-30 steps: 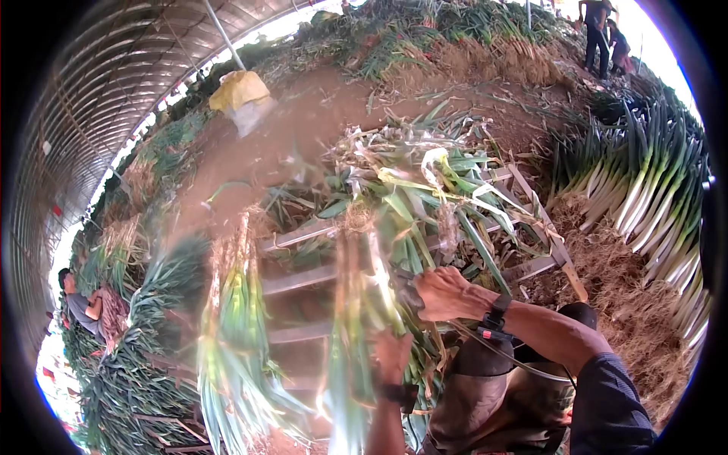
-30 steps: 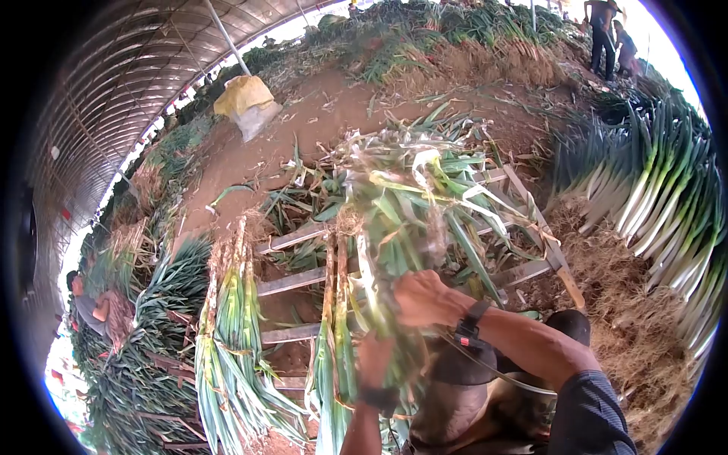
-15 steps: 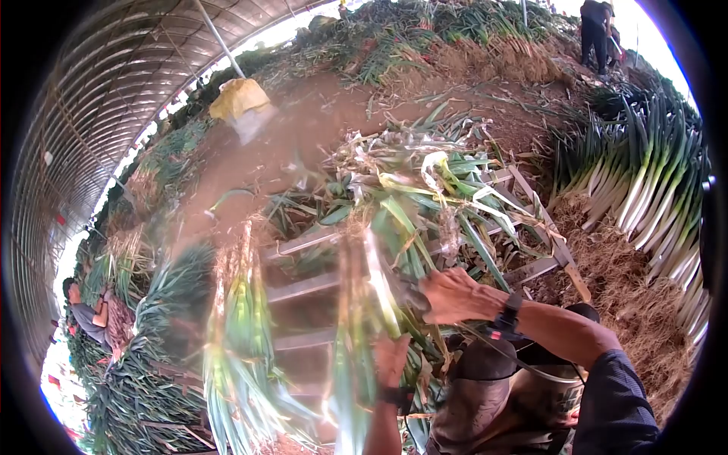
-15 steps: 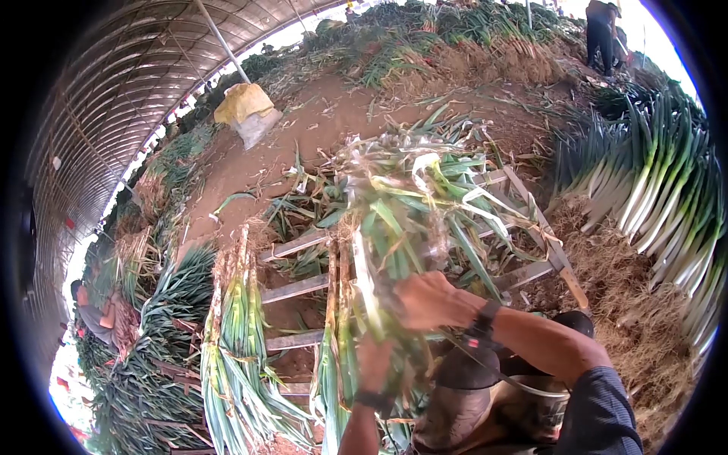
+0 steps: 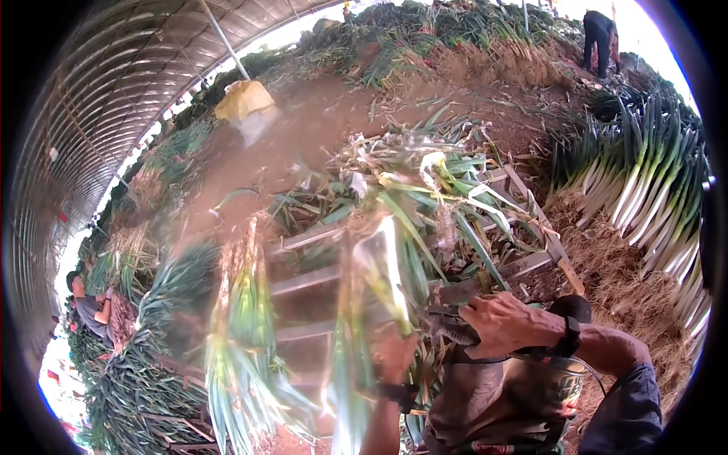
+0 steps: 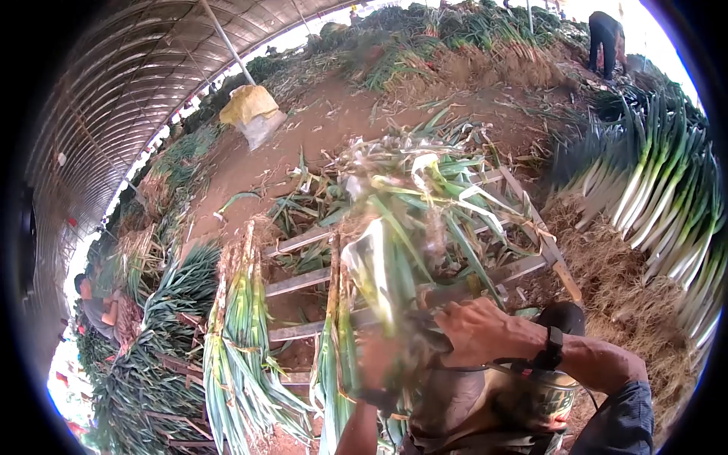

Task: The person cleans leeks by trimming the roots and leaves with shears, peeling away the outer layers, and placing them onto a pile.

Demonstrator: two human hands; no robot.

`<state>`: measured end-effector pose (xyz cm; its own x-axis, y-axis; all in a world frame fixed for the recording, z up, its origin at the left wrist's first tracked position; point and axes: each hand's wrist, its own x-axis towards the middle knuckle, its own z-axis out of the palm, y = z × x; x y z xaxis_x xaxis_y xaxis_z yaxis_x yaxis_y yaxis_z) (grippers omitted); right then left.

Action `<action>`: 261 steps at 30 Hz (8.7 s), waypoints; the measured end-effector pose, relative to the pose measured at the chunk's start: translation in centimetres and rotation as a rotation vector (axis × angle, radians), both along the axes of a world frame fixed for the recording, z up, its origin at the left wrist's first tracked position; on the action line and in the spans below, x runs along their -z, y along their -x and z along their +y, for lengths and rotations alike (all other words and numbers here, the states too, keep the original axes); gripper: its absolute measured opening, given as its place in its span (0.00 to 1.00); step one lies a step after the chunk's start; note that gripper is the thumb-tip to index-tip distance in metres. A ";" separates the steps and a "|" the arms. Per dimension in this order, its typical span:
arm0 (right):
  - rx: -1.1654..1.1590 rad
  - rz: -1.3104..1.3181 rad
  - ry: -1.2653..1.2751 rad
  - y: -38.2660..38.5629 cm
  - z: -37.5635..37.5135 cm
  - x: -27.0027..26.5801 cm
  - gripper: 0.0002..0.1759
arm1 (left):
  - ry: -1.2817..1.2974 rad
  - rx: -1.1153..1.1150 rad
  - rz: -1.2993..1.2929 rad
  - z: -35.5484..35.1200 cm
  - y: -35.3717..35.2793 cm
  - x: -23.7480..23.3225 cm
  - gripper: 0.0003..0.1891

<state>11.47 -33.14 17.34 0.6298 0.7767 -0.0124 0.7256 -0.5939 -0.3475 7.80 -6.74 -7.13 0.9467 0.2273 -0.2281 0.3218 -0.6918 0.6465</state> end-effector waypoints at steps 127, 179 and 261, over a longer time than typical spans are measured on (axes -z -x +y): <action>-0.152 0.345 -0.161 -1.5 5.7 0.3 0.24 | -0.478 -0.113 0.096 5.9 -1.2 -4.7 0.26; -0.282 0.411 -0.007 2.2 10.3 3.0 0.26 | -0.399 -0.257 0.075 9.5 4.8 -6.6 0.28; -0.356 0.447 -0.280 3.2 6.9 1.5 0.29 | 0.210 -0.213 -0.314 15.3 8.2 -4.1 0.18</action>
<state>8.27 -26.28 15.88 0.3131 0.9495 0.0194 0.6112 -0.1858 -0.7694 -0.36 8.53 -3.03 0.9146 0.4044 0.0013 0.2084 -0.4739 0.8556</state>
